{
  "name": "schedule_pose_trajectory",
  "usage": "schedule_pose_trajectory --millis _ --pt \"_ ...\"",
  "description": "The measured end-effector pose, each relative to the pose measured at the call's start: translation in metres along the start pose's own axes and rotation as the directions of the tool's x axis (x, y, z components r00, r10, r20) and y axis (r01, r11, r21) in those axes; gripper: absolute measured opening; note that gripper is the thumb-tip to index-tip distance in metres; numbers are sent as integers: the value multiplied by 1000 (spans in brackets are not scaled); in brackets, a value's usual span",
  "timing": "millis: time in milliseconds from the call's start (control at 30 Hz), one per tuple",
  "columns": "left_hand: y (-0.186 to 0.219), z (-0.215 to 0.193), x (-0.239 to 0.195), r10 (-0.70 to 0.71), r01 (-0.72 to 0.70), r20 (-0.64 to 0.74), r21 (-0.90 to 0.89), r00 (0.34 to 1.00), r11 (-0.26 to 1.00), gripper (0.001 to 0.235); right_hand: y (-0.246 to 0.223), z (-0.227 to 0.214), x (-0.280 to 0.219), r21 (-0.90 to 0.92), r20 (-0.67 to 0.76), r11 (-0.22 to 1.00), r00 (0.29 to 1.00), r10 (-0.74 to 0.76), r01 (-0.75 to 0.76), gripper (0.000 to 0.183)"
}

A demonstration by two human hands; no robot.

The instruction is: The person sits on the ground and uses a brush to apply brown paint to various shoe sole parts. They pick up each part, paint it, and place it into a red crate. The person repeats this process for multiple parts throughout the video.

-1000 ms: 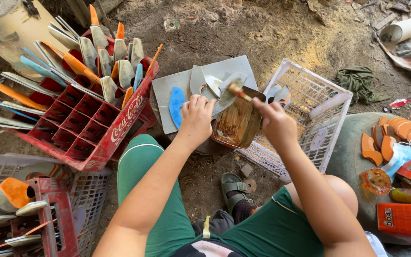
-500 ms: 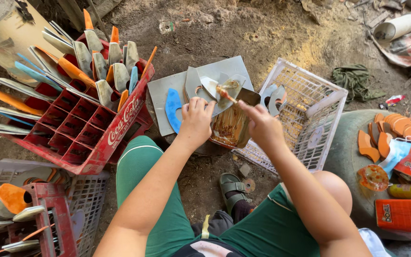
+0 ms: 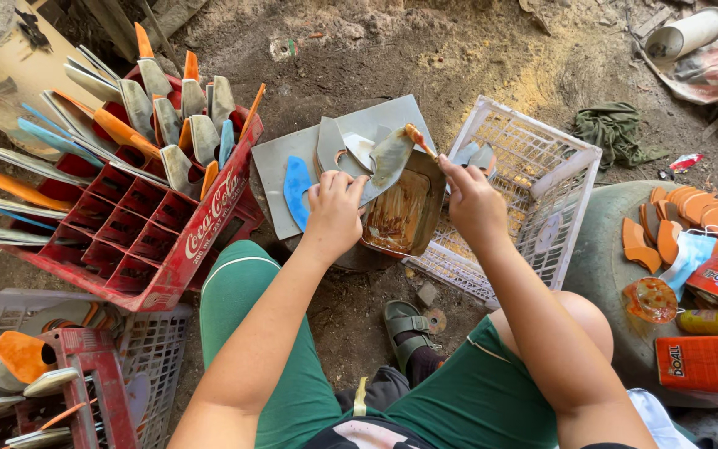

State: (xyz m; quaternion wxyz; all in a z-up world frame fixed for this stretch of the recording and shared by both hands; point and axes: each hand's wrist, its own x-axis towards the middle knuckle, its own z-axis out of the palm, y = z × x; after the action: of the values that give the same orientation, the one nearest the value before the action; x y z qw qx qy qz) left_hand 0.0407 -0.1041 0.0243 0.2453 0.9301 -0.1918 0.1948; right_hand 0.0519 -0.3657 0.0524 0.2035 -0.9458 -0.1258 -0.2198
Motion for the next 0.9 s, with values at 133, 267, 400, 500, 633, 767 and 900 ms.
schedule_pose_trajectory --millis 133,267,400,500,633,767,900 --pt "-11 3 2 -66 66 2 -1 998 998 52 -23 4 -18 83 97 994 992 -85 77 44" --pt "-15 6 1 -116 116 36 9 993 993 58 -41 4 -31 44 168 976 961 -218 214 50" --pt "-11 5 -2 -97 97 27 -9 995 995 54 -33 5 -21 34 158 962 949 -272 270 43" --pt "-6 1 -3 -25 25 13 -10 1000 1000 52 -14 6 -7 -51 28 971 972 -232 234 47" --pt "0 0 -3 5 -4 28 -47 1000 999 54 7 6 5 -126 -29 985 992 -126 122 45" --pt "0 1 -3 -3 4 30 -45 1000 999 56 16 -6 11 -70 -58 998 998 2 -6 39" --pt "-7 2 -4 -40 39 1 55 999 998 53 8 -15 2 173 0 985 1000 15 -15 32"
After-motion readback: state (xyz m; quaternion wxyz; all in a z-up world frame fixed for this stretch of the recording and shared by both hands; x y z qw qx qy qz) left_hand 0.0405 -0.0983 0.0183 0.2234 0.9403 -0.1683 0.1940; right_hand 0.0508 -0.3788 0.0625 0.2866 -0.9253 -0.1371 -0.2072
